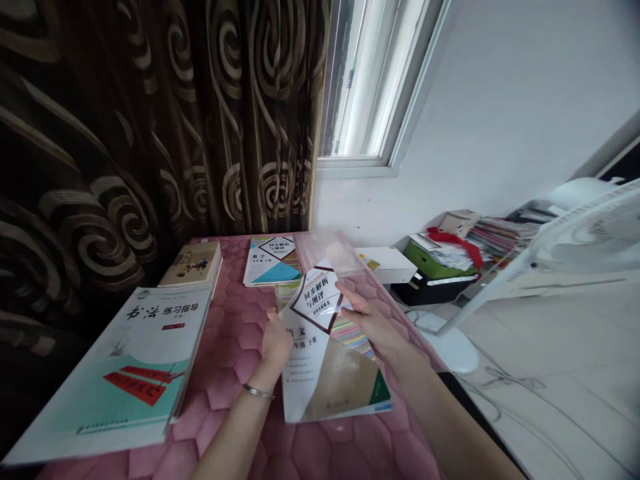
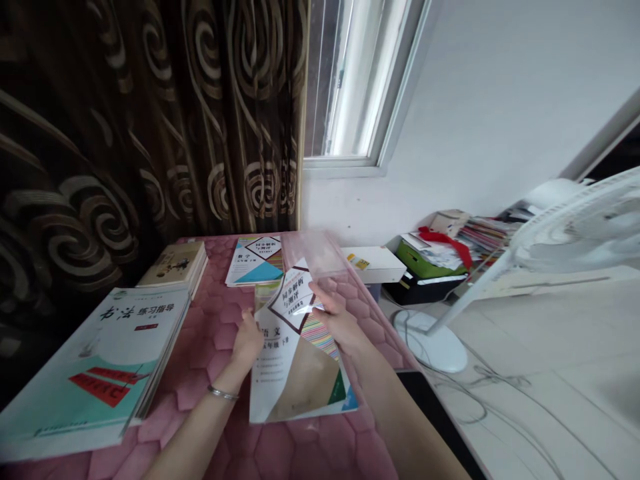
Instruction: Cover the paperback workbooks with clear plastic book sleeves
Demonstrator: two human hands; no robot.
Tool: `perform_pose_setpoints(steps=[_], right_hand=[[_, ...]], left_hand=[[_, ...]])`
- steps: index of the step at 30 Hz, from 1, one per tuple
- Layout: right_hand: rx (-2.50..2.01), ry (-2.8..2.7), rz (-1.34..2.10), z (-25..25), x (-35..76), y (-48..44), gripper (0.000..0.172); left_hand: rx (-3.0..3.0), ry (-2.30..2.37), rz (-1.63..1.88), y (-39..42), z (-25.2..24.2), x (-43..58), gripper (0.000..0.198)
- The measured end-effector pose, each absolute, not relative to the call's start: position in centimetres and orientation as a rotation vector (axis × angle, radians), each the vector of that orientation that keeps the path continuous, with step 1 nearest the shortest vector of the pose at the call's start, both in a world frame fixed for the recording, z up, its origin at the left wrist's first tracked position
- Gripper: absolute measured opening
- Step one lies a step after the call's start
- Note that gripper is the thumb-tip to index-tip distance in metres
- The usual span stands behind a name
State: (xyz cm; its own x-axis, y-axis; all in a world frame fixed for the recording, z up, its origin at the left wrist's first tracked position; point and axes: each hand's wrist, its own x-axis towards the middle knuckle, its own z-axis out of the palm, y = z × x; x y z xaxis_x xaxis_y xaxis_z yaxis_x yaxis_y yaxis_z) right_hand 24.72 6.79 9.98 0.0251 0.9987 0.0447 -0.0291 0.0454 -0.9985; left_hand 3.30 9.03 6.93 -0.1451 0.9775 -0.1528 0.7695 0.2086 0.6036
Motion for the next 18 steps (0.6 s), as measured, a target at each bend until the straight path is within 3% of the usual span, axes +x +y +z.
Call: perform_pose_setpoints(steps=[4,9,18], right_hand=[[-1.123,-1.152,1.333,8.3,24.7,6.7,0.057],[-1.451,-1.345,1.087,3.2,23.3,7.0,0.034],[-1.923,-1.686,0.589,2.2,21.8,5.5,0.049]], left_hand=[[1.725,2.016,0.618,8.7,7.9,1.3,0.041],[1.891,2.2,0.378,8.2,6.1,-0.7,0.039],[1.837,2.091,0.426,8.5,4.2,-0.9,0.045]])
